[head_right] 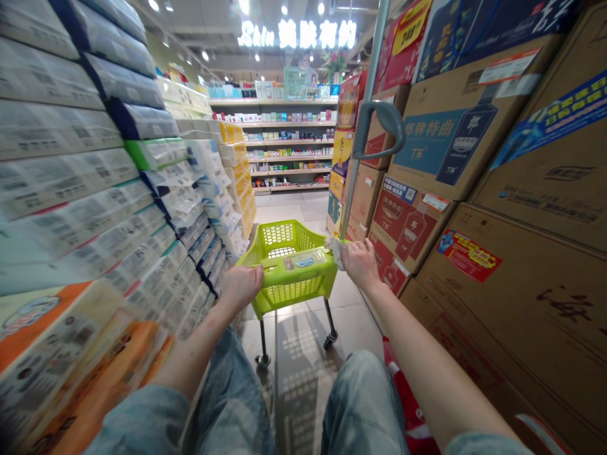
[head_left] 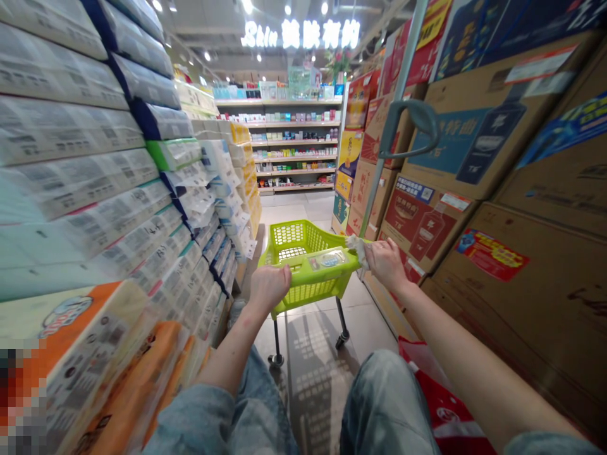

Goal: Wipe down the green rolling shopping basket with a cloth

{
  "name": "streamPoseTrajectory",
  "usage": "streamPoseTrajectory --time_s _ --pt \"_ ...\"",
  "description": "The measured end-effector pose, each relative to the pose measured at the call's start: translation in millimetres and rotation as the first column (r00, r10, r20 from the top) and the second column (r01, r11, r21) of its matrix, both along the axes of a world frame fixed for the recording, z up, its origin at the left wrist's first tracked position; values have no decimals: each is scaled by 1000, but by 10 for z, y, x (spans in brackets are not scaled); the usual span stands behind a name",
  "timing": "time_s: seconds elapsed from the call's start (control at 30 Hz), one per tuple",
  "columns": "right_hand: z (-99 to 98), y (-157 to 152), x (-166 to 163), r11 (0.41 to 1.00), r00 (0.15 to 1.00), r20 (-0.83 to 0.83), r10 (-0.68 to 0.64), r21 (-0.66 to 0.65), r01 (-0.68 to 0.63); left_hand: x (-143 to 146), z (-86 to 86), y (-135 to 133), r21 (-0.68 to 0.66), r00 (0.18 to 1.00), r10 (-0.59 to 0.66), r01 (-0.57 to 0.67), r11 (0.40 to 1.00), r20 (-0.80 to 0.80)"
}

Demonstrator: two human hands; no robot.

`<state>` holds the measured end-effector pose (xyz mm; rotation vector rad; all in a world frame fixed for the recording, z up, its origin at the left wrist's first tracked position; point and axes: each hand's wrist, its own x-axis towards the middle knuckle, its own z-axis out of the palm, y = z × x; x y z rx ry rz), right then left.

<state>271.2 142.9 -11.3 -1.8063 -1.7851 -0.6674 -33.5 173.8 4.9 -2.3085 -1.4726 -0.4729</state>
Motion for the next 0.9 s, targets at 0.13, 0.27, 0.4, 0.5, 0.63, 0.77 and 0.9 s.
streamPoseTrajectory --time_s 0.13,0.27,0.4,0.5,0.63,0.77,0.9 --pt "-4 -5 -53 999 999 -47 11 32 -10 93 -24 -33 25 1000 22 -23 999 11" --pt "-148 -87 -376 983 973 -200 115 162 -83 182 -42 -67 26 998 37 -38 999 46" --pt "-268 -179 -857 946 938 -259 231 284 -155 237 -31 -91 5 998 28 -28 1000 65" --pt "-287 -182 -1225 937 940 -191 282 265 -227 259 -14 -107 -23 997 -6 8 1000 80" --pt "-216 -124 -1503 924 933 -135 335 242 -296 258 0 -111 -42 996 -65 68 997 67" --pt "-43 -67 -1447 912 915 -84 395 153 -380 235 -3 -102 -38 995 -56 59 998 79" --pt "149 12 -1319 947 943 -86 320 18 -320 251 -6 -121 -54 993 -55 61 997 104"
